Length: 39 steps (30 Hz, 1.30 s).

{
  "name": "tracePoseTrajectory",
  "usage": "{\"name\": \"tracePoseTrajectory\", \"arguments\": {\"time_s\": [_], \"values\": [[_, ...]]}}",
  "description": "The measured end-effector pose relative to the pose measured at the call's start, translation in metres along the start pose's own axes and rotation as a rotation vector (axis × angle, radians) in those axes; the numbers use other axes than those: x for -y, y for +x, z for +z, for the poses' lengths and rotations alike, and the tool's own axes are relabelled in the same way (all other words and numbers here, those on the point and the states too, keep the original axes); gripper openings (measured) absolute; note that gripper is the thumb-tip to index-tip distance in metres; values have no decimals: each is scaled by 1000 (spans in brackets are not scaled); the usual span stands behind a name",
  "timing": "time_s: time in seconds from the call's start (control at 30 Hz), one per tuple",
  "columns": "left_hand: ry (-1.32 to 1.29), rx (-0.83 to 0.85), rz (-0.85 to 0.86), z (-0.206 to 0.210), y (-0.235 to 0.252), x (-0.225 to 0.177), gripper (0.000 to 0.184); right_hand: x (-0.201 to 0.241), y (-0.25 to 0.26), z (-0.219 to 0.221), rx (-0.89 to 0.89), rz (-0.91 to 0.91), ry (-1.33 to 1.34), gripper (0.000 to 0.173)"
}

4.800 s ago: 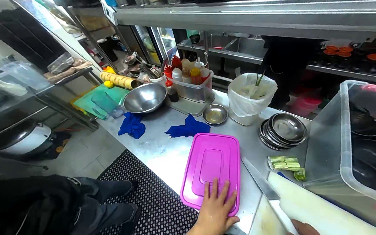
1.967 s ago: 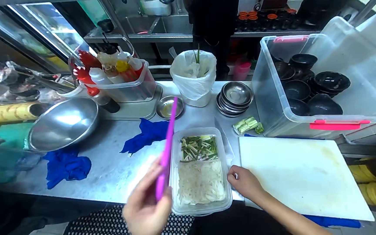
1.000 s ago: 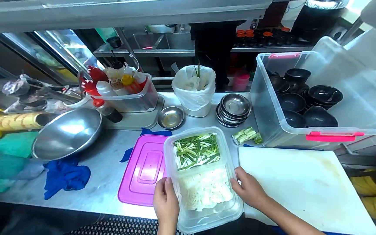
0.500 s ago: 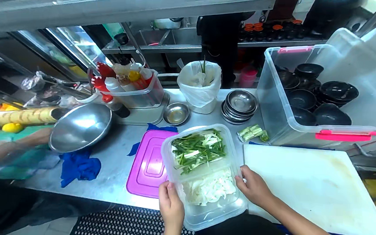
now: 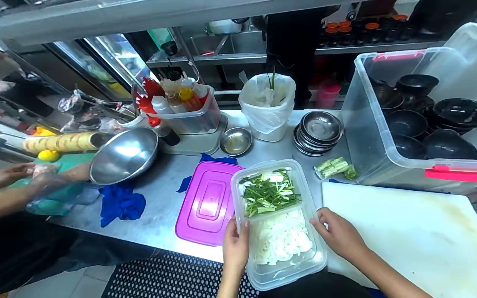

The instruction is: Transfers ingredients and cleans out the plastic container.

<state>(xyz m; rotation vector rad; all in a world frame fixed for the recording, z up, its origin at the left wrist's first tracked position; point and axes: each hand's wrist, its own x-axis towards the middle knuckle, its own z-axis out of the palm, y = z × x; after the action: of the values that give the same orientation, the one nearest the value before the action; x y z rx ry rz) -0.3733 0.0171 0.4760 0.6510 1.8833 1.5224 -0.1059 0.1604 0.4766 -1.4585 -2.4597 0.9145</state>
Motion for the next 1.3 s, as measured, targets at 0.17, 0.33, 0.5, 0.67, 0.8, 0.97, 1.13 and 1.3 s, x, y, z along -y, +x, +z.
{"name": "tracePoseTrajectory", "arguments": {"time_s": [0.17, 0.33, 0.5, 0.67, 0.8, 0.97, 1.13, 1.3], "values": [[-64, 11, 71, 5, -4, 2, 32, 33, -10, -13, -59, 25, 390, 34], [-24, 39, 245, 14, -15, -5, 24, 66, -3, 3, 358, 393, 1088, 42], [-18, 75, 335, 20, -8, 2, 22, 67, 9, 16, 339, 546, 1385, 39], [-33, 118, 305, 19, -1, 5, 28, 70, 15, 19, 261, 547, 1416, 37], [-62, 113, 337, 19, -7, 12, 39, 72, 12, 19, 253, 546, 1435, 37], [-94, 135, 286, 23, 1, 12, 30, 69, 24, 25, 251, 578, 1431, 38], [-91, 115, 233, 25, -2, 7, 32, 73, 28, 26, 184, 631, 1438, 34], [-67, 94, 220, 25, 0, 11, 31, 74, 27, 25, 108, 682, 1503, 27]]}}
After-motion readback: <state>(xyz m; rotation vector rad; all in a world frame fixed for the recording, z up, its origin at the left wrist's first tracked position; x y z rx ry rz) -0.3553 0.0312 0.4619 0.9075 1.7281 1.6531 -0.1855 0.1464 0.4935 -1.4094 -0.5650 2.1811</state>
